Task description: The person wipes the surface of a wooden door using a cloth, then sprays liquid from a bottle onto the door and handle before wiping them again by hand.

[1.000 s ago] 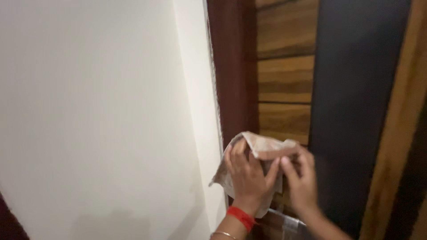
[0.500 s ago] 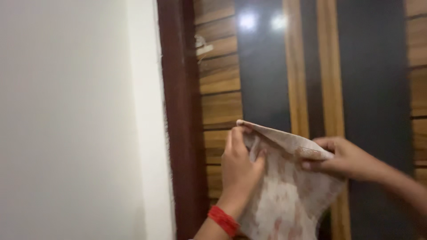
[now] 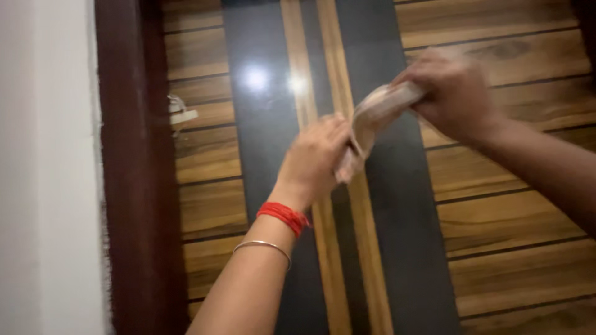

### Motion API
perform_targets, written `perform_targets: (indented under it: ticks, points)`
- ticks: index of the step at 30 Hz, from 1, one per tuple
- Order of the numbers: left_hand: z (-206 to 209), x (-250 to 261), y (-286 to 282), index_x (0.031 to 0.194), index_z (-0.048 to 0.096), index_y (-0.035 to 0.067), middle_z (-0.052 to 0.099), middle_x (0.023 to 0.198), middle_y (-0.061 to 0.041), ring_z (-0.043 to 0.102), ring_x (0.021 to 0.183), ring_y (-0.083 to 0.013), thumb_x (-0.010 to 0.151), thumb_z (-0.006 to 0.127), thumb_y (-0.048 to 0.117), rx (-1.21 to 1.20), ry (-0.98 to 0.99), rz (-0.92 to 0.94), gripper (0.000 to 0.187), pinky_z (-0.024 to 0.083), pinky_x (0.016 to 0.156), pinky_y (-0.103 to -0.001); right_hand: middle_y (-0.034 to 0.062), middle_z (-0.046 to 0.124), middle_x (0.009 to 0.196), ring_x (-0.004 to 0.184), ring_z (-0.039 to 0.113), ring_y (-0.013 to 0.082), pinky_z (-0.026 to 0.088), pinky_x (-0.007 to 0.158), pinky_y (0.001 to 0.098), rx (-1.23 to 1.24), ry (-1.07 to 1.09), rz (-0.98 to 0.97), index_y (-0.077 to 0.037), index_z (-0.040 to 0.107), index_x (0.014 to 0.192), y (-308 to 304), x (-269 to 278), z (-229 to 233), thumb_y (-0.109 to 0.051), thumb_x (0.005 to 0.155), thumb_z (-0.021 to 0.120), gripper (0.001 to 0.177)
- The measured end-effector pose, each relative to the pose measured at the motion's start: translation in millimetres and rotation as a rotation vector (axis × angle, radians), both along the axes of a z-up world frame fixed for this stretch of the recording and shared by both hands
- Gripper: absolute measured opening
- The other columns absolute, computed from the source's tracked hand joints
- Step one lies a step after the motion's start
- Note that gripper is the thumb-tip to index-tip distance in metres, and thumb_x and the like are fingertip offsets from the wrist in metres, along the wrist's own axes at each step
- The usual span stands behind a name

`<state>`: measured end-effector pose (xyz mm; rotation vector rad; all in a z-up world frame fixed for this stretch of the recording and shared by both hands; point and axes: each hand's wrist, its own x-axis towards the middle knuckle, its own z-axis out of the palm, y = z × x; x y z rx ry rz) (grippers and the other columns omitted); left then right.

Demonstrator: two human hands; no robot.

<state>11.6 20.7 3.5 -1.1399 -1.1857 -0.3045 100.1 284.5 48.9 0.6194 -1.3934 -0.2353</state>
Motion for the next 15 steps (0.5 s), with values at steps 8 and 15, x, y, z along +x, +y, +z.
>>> perform_targets:
  ticks: [8,15]
  points:
    - [-8.3,-58.9,51.3,0.084,0.079,0.005,0.061,0.096,-0.01,0.064,0.082,-0.0246,0.074,0.084,0.014,-0.181,-0.793,0.015,0.014,0.054,0.073,-0.034,0.0019,0.078,0.083,0.083,0.07,0.0196,0.057,0.073,0.0368,-0.189,-1.168,0.004,-0.013,0.079,0.089,100.7,-75.3,-18.3,-0.028,0.081,0.077,0.018]
    - [58.8,-95.1,62.4,0.095,0.081,0.005,0.064,0.07,-0.004,0.052,0.058,-0.0144,0.088,0.075,0.018,0.043,-1.189,-0.13,0.016,0.039,0.049,-0.028,0.0138,0.078,0.083,0.077,0.073,0.0256,0.057,0.071,0.0402,-0.556,-1.109,-0.151,-0.002,0.085,0.089,160.1,-84.1,36.4,-0.045,0.068,0.089,0.049]
